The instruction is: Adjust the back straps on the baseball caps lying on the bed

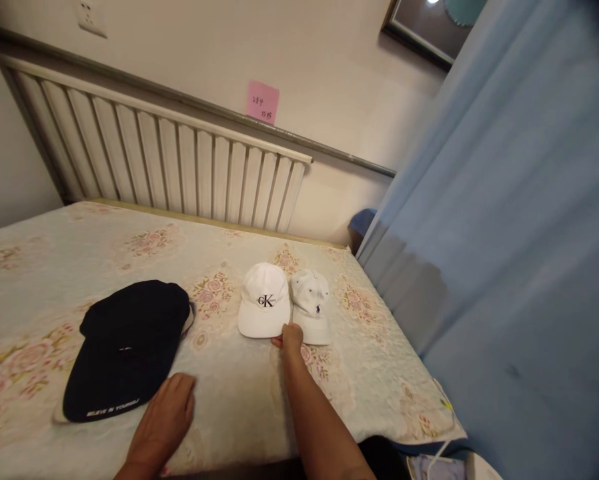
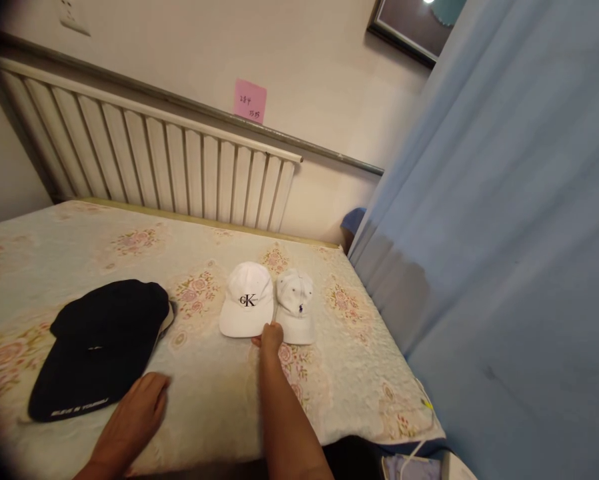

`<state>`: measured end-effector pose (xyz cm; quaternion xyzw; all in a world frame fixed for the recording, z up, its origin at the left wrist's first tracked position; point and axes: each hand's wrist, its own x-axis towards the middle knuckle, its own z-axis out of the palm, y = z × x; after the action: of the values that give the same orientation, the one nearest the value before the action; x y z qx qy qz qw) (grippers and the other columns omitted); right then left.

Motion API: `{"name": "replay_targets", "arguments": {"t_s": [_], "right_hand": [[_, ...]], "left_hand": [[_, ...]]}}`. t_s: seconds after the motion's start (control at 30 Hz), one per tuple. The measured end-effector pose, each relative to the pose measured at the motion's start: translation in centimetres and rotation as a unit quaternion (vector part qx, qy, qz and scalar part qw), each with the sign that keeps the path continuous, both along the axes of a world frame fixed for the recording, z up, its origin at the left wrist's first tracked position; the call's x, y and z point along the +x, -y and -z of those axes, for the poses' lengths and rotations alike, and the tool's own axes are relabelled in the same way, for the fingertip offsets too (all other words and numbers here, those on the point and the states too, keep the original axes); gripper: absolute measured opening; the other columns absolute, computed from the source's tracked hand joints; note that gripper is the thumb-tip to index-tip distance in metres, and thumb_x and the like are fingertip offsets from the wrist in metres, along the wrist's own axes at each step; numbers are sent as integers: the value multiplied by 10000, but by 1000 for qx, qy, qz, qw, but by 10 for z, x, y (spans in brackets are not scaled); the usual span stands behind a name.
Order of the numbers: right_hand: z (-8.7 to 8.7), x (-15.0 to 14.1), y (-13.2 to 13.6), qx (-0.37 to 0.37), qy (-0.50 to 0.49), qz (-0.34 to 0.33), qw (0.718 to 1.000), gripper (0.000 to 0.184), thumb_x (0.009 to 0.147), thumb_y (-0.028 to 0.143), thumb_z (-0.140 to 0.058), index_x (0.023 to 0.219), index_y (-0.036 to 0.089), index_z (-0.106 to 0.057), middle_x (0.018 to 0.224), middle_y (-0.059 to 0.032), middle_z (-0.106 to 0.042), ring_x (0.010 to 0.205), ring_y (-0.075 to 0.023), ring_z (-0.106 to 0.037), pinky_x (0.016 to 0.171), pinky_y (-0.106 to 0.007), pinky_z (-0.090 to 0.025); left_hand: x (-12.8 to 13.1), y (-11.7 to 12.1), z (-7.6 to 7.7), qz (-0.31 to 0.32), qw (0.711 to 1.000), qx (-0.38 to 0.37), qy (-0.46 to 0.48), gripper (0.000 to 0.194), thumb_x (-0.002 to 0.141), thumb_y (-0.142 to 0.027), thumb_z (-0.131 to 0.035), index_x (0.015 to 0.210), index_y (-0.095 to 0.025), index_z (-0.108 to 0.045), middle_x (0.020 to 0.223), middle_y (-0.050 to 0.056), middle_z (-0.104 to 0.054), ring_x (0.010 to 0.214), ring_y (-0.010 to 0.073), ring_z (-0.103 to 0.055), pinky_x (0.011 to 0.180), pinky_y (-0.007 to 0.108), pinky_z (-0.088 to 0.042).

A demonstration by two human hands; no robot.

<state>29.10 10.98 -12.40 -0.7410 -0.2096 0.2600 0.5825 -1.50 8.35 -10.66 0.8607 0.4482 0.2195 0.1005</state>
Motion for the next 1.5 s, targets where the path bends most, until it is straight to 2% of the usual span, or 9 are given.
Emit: {"name": "replay_targets", "arguments": {"t_s": [0.1, 0.2, 0.37, 0.5, 0.8, 0.93, 1.13, 1.3, 1.5], "right_hand": [[-3, 1, 4, -58, -54, 4, 997, 299, 898, 337, -546, 1133, 153, -553, 1088, -70, -604, 893, -176, -619, 754, -365, -543], [-7, -1, 11, -82, -58, 9, 995, 284, 907, 353, -530, 1098, 145, -561, 973, -48, -627, 762, -136, -624, 660, -306, -546], [-12, -7, 25, -77, -12, 23, 997, 222, 894, 284, -504, 1043, 136, -574, 684, 7, -609, 463, -95, -554, 445, -218, -456], [-10, -16, 42, -45, 41, 23, 998, 263, 810, 166, -430, 1017, 148, -591, 561, 22, -574, 390, -129, -543, 378, -219, -391], [-5, -40, 103, 42, 191, -37, 980, 231, 793, 175, -417, 868, 198, -635, 605, 19, -595, 542, -151, -556, 590, -250, -431], [-6, -48, 122, 57, 240, -49, 968, 238, 795, 148, -412, 844, 207, -638, 608, 16, -595, 597, -164, -557, 641, -258, -423], [-3, -60, 142, 65, 311, -74, 945, 250, 803, 119, -416, 831, 206, -648, 792, -37, -642, 789, -184, -571, 761, -279, -411], [1, -63, 147, 64, 335, -92, 935, 269, 822, 113, -392, 869, 189, -645, 826, -57, -644, 806, -189, -563, 776, -294, -408], [3, -64, 148, 70, 343, -102, 931, 264, 826, 125, -388, 869, 183, -641, 815, -61, -641, 786, -195, -559, 754, -302, -406]], "left_hand": [[1, 0, -1, -1, 1000, -7, -2, 154, 807, -181, -422, 827, -209, -572, 868, 67, -584, 877, 222, -548, 850, 364, -403], [1, 0, -2, 0, 1000, -5, 0, 160, 814, -176, -415, 830, -205, -572, 874, 68, -583, 877, 222, -544, 849, 366, -399], [2, 2, -4, -4, 1000, 3, -6, 169, 820, -160, -405, 829, -202, -568, 869, 66, -578, 869, 220, -536, 853, 368, -390], [3, 4, -7, -10, 1000, -6, -13, 181, 814, -139, -399, 843, -196, -568, 894, 72, -581, 895, 219, -528, 869, 365, -382], [3, 6, -10, -3, 1000, -12, 28, 179, 793, -148, -421, 840, -191, -588, 885, 76, -596, 893, 223, -538, 877, 354, -388], [0, 3, -4, 7, 1000, 2, 29, 187, 789, -159, -428, 861, -193, -598, 892, 83, -601, 902, 236, -545, 884, 357, -391], [-3, -1, 6, 24, 999, 22, 38, 217, 819, -192, -399, 908, -179, -596, 921, 99, -594, 921, 247, -545, 884, 369, -404], [-6, 3, 3, 14, 985, -65, 158, 172, 768, -229, -441, 816, -184, -601, 877, 92, -596, 899, 248, -549, 905, 390, -400], [-17, 21, -1, -31, 965, -140, 220, 127, 737, -275, -484, 722, -207, -591, 796, 37, -593, 848, 220, -556, 838, 351, -428]]}}
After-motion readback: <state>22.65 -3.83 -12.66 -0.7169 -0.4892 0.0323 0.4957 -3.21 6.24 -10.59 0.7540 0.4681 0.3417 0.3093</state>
